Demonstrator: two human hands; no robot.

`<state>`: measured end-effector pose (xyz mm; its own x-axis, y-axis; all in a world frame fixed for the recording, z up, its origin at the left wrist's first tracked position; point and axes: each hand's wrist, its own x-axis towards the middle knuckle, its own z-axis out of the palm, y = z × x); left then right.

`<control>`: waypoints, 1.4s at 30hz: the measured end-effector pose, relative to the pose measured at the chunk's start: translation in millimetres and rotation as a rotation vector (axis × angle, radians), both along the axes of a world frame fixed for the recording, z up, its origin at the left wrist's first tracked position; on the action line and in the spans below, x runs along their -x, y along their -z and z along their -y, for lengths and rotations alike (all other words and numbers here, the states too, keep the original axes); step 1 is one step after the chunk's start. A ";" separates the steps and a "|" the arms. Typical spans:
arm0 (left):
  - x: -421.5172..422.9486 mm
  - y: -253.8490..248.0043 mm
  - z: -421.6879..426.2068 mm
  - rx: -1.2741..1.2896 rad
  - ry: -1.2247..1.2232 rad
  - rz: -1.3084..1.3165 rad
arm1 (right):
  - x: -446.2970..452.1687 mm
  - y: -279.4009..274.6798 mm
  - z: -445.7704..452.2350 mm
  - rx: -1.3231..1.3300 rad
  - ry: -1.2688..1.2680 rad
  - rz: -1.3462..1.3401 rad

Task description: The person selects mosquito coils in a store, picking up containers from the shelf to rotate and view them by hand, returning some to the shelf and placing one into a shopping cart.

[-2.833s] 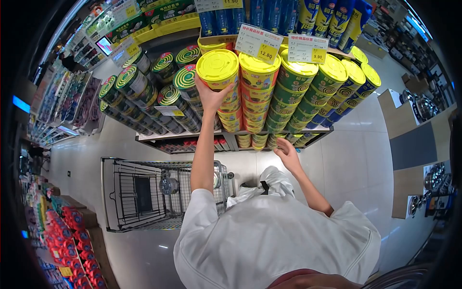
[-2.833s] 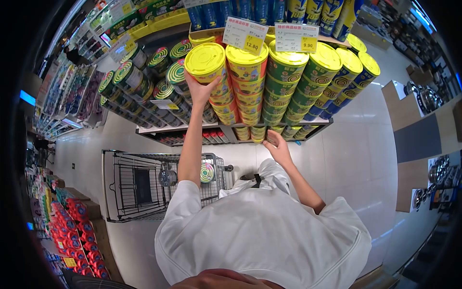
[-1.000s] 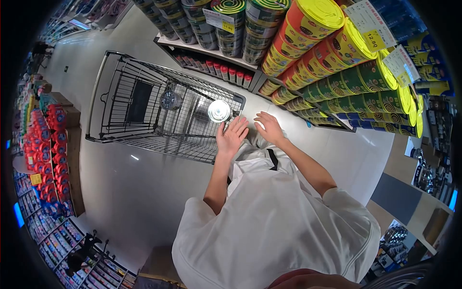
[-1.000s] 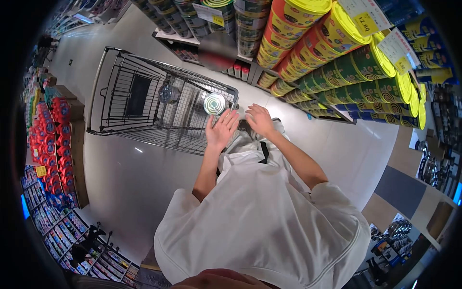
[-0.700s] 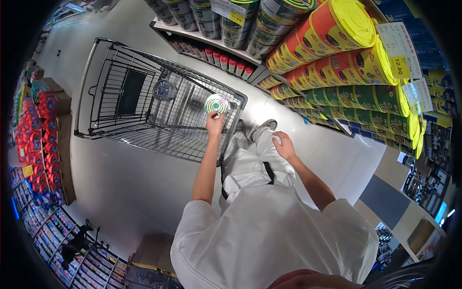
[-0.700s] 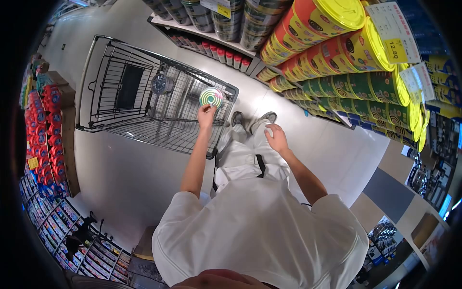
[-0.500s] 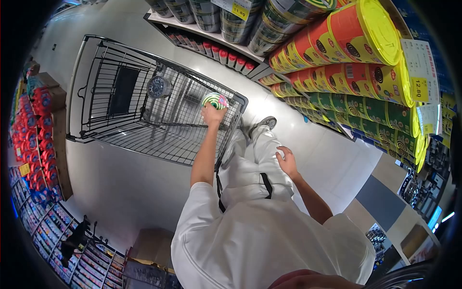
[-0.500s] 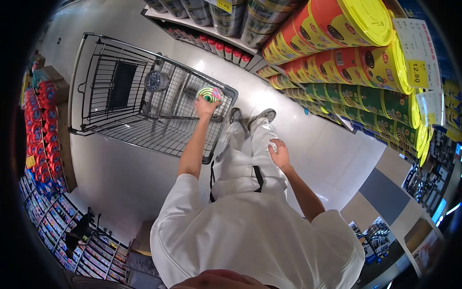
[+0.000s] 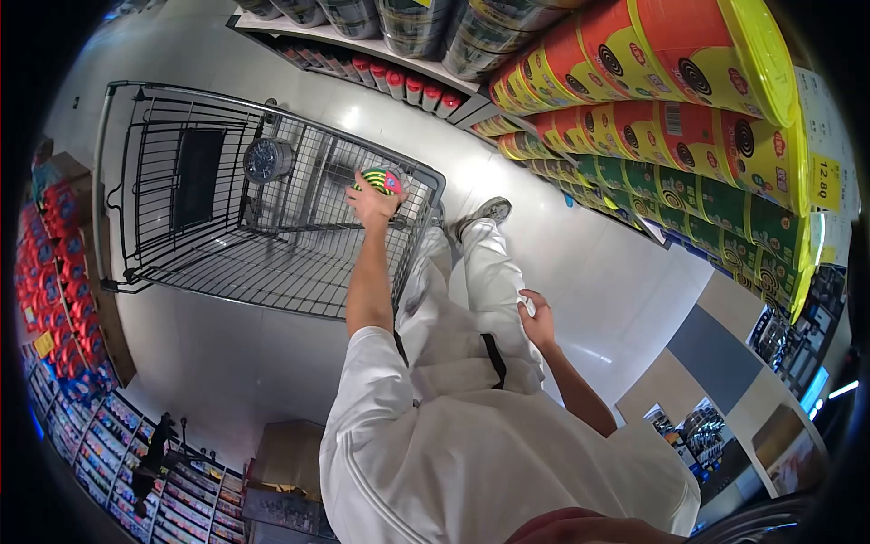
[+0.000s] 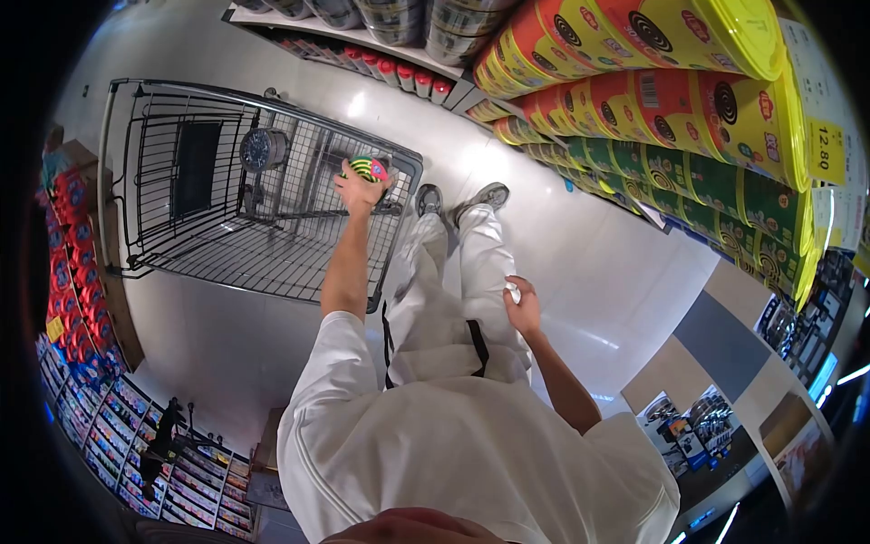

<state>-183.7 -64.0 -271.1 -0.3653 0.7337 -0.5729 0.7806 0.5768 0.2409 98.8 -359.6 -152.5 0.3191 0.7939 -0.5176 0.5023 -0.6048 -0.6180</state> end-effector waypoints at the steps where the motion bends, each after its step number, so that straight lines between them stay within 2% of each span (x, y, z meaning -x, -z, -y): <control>1: 3.7 -5.7 5.7 0.000 -0.032 0.025 | -0.9 -4.1 -3.0 0.005 -0.020 0.009; 4: 22.6 -16.1 29.2 -0.071 -0.080 0.052 | -4.2 -8.7 -12.2 -0.069 -0.012 -0.009; 6: 38.4 -26.4 47.4 -0.257 -0.088 0.160 | -4.9 -12.5 -20.8 -0.108 -0.015 -0.023; 8: 49.1 -49.6 59.3 -0.337 -0.110 0.177 | -2.0 -18.8 -31.8 -0.148 -0.016 -0.041; 10: 54.5 -92.4 67.6 -0.468 -0.150 0.218 | 2.4 -32.6 -48.3 -0.179 -0.038 -0.069; 13: 65.4 -150.3 74.9 -0.610 -0.070 0.198 | 12.2 -49.9 -75.0 -0.254 -0.075 -0.148; 16: 75.3 -186.3 81.4 -0.705 -0.072 0.253 | 28.1 -77.4 -106.3 -0.313 -0.132 -0.261; 18: 81.1 -191.6 85.1 -0.879 -0.175 0.672 | 38.0 -91.5 -124.8 -0.338 -0.168 -0.325; 19: 76.2 -210.1 84.1 -0.899 -0.203 0.827 | 41.7 -95.9 -135.5 -0.316 -0.166 -0.486; 20: 70.4 -229.0 81.9 -0.911 -0.194 0.837 | 45.2 -101.1 -145.8 -0.291 -0.164 -0.646; 22: 58.3 -264.8 76.5 -0.927 -0.167 1.184 | 54.0 -128.9 -170.5 -0.369 -0.226 -0.841; 23: 56.0 -267.3 71.5 -0.961 -0.094 1.220 | 57.5 -144.4 -180.6 -0.410 -0.303 -0.833; 24: 51.9 -277.3 68.4 -0.969 -0.078 1.230 | 62.4 -165.6 -187.0 -0.428 -0.301 -0.825; 26: 39.5 -305.0 61.0 -0.888 0.022 1.444 | 71.0 -206.5 -197.5 -0.362 -0.263 -0.936; 28: 27.9 -322.2 54.2 -0.898 0.070 1.492 | 74.1 -221.6 -201.7 -0.357 -0.223 -0.982; 31: 12.5 -352.8 47.6 -0.743 0.141 1.717 | 73.7 -239.9 -204.2 -0.293 -0.219 -1.001; 35: 6.2 -366.8 32.2 -0.630 0.376 1.688 | 63.7 -242.4 -193.9 -0.236 -0.145 -1.173; 38: -0.2 -370.2 21.6 -0.578 0.458 1.700 | 61.9 -256.0 -180.3 -0.224 -0.126 -1.238; 42: -9.6 -380.0 13.9 -0.568 0.598 1.686 | 62.2 -260.6 -171.5 -0.191 -0.035 -1.198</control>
<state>-174.1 -77.8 108.9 0.5922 0.7416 0.3151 -0.4080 -0.0613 0.9109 36.6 -188.1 108.1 -0.3048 0.8884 -0.3433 -0.4343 -0.4505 -0.7801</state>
